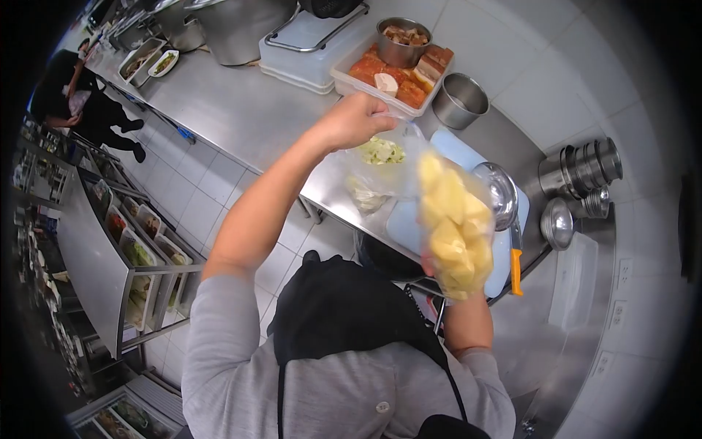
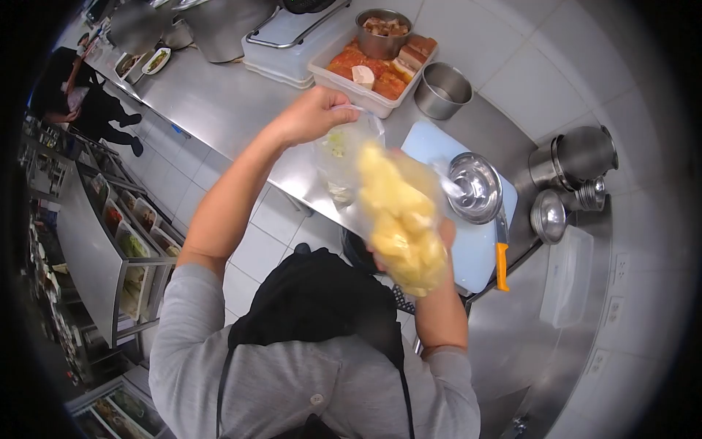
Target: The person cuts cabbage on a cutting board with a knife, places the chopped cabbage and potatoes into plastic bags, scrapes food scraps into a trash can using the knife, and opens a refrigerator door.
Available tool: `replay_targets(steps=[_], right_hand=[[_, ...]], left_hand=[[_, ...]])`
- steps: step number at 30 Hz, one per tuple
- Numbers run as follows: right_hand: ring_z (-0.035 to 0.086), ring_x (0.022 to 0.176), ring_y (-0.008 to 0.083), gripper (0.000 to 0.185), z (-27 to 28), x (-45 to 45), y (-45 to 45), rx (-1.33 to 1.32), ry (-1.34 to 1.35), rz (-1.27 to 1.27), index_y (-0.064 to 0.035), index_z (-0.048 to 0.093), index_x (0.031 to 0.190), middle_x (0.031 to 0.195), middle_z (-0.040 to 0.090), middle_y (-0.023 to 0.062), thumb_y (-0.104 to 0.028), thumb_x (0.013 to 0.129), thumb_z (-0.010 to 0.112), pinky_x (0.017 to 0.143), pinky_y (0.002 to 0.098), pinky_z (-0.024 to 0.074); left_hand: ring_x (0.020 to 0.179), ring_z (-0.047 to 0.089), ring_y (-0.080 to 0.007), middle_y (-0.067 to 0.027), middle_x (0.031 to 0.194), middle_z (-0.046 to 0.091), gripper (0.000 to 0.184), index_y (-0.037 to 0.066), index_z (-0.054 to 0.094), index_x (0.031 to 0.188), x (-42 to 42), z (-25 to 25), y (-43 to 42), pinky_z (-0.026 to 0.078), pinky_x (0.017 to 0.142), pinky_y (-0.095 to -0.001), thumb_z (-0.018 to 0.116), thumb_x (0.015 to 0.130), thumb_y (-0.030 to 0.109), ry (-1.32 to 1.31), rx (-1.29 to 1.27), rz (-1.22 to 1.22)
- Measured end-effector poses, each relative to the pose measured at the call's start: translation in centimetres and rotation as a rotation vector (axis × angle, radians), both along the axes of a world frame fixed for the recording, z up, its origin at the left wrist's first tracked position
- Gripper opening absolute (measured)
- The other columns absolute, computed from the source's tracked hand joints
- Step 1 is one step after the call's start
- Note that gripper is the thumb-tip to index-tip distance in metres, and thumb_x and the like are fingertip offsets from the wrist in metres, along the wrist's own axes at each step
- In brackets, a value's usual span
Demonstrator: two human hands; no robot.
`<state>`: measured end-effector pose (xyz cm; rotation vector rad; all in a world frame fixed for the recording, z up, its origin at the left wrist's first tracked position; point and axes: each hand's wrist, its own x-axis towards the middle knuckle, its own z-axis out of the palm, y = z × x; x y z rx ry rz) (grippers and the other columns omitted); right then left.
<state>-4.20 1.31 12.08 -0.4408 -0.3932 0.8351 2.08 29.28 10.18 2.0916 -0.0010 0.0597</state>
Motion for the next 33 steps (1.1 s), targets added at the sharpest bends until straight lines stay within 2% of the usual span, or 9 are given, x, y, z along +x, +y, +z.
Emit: replay_targets(steps=[3,8,12,13,16,23,26,29,33], right_hand=[[0.068,0.07,0.0368,0.068,0.2,0.2,3.1,-0.221,0.122,0.052,0.0056,0.028,0.153,0.133,0.053,0.0303,-0.029,0.1,0.055,0.041,0.0424,0.0546],[0.07,0.092,0.0438,0.053,-5.6,3.8,5.2,-0.132,0.376,0.184,0.0046,0.043,0.145,0.129,0.059,0.0308,-0.031,0.105,0.04,0.056,0.0497,0.062],[0.064,0.112,0.0445,0.046,-4.9,4.6,6.2,-0.268,0.494,0.006,0.0026,0.047,0.142,0.136,0.057,0.0262,-0.024,0.106,0.036,0.082,0.053,0.0615],[0.056,0.127,0.0457,0.048,-5.5,4.5,6.6,-0.264,0.403,-0.074,0.0003,0.038,0.148,0.148,0.045,0.0282,-0.025,0.108,0.033,0.099,0.0562,0.0559],[0.052,0.133,0.041,0.048,-2.8,2.1,8.4,-0.21,0.418,-0.318,-0.0013,0.034,0.149,0.144,0.051,0.0235,-0.019,0.106,0.043,0.108,0.0583,0.0485],[0.058,0.12,0.0197,0.077,-5.3,1.9,7.2,-0.933,-0.318,-0.154,-0.0083,0.029,0.15,0.13,0.06,0.0128,-0.019,0.09,0.076,0.095,0.0421,0.0529],[0.062,0.114,0.0256,0.075,-7.7,3.7,7.2,-1.242,-0.659,-0.102,-0.0108,0.041,0.146,0.123,0.063,0.0137,-0.016,0.083,0.082,0.091,0.0416,0.0542],[0.065,0.107,0.0345,0.063,-5.9,2.8,7.6,-1.344,-1.415,-0.492,-0.0073,0.052,0.132,0.113,0.064,0.0197,-0.013,0.077,0.081,0.09,0.0425,0.0532],[0.064,0.102,0.0382,0.05,-5.8,3.6,8.3,-1.084,-1.841,-0.87,-0.0052,0.059,0.123,0.107,0.066,0.0194,-0.009,0.077,0.079,0.09,0.0439,0.0523]], left_hand=[[0.068,0.052,-0.0097,-0.0012,0.075,0.063,0.027,0.004,0.075,0.098,-0.9,0.1,0.2,0.047,0.064,-0.0284,0.069,0.096,0.03,0.112,-0.244,-0.021],[0.059,0.042,-0.0045,0.0058,0.066,0.053,0.029,0.004,0.076,0.106,-3.9,0.4,-0.2,0.037,0.052,-0.0243,0.065,0.101,0.03,0.212,-0.651,0.197],[0.06,0.044,-0.0052,0.0037,0.071,0.057,0.03,0.003,0.076,0.105,-5.1,-0.6,-0.6,0.036,0.051,-0.0239,0.066,0.1,0.031,0.179,-0.697,0.213],[0.061,0.046,-0.0062,0.002,0.074,0.061,0.03,0.003,0.076,0.104,-5.4,-0.4,-0.8,0.038,0.052,-0.0245,0.067,0.099,0.031,0.173,-0.696,0.205],[0.052,0.04,-0.0036,0.0045,0.067,0.056,0.031,0.003,0.075,0.101,-6.0,0.5,-1.8,0.031,0.044,-0.0242,0.065,0.1,0.032,0.195,-0.717,0.219],[0.042,0.032,-0.0012,0.0082,0.057,0.046,0.028,0.002,0.072,0.105,-5.9,0.0,-0.7,0.021,0.038,-0.021,0.062,0.103,0.028,0.13,-0.89,0.362],[0.042,0.034,-0.0012,0.0079,0.056,0.046,0.029,0.001,0.072,0.105,-6.0,-0.4,-1.1,0.024,0.038,-0.02,0.062,0.102,0.028,0.18,-0.864,0.349],[0.043,0.038,-0.0037,0.0063,0.057,0.048,0.025,0.001,0.071,0.101,-6.0,-0.9,-0.9,0.027,0.04,-0.023,0.064,0.1,0.025,0.138,-0.932,0.315],[0.041,0.039,-0.0005,0.0075,0.056,0.047,0.028,0.0,0.071,0.104,-5.9,-0.7,-0.5,0.029,0.036,-0.0173,0.061,0.103,0.026,0.164,-0.953,0.283]])
